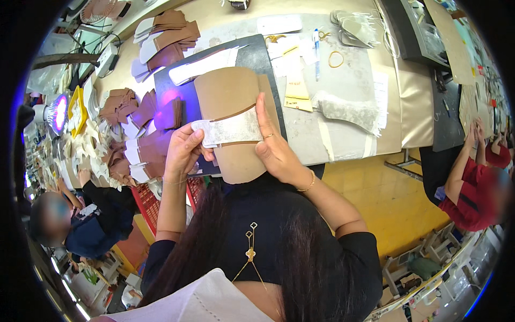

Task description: The person repeatedly picks up a white mask blank and a brown fabric piece, aligns them, and presses them together by hand. The person places each assembled unit on the table and continues the same process with additional blanks and fabric pieces.

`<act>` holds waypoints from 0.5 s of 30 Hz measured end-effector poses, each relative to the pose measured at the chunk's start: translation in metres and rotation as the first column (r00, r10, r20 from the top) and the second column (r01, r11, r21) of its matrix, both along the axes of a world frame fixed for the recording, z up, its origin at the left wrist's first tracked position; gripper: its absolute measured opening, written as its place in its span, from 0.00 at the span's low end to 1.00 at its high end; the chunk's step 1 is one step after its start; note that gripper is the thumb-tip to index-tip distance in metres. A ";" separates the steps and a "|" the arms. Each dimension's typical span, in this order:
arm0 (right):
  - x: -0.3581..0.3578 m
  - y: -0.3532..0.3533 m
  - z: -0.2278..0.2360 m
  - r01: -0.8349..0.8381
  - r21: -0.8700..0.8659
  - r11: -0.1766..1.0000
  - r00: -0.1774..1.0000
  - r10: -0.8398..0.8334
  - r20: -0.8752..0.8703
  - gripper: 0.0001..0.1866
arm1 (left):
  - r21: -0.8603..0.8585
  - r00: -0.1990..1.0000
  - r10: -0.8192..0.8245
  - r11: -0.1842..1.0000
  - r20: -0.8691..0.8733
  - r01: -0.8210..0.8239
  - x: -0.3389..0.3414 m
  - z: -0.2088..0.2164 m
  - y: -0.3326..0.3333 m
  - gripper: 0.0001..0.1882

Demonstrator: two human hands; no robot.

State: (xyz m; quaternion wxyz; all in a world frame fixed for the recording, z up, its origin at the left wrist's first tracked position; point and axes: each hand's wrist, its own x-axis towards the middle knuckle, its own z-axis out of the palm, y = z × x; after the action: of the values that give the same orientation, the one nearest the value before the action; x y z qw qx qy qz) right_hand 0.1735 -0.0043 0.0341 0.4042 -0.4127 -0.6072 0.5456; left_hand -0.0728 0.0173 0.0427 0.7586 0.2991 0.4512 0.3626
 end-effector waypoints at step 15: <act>0.169 0.010 -0.014 0.096 0.466 0.880 0.348 -0.468 0.812 0.18 | 0.303 0.994 0.092 0.950 -0.053 -0.072 -0.076 -0.020 0.140 0.15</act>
State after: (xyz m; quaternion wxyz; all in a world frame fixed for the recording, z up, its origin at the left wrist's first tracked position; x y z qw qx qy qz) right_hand 0.3428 0.0060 0.0196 0.1612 -0.6650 -0.7282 0.0388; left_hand -0.1489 0.1571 0.0224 0.6732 0.4039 0.4278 0.4480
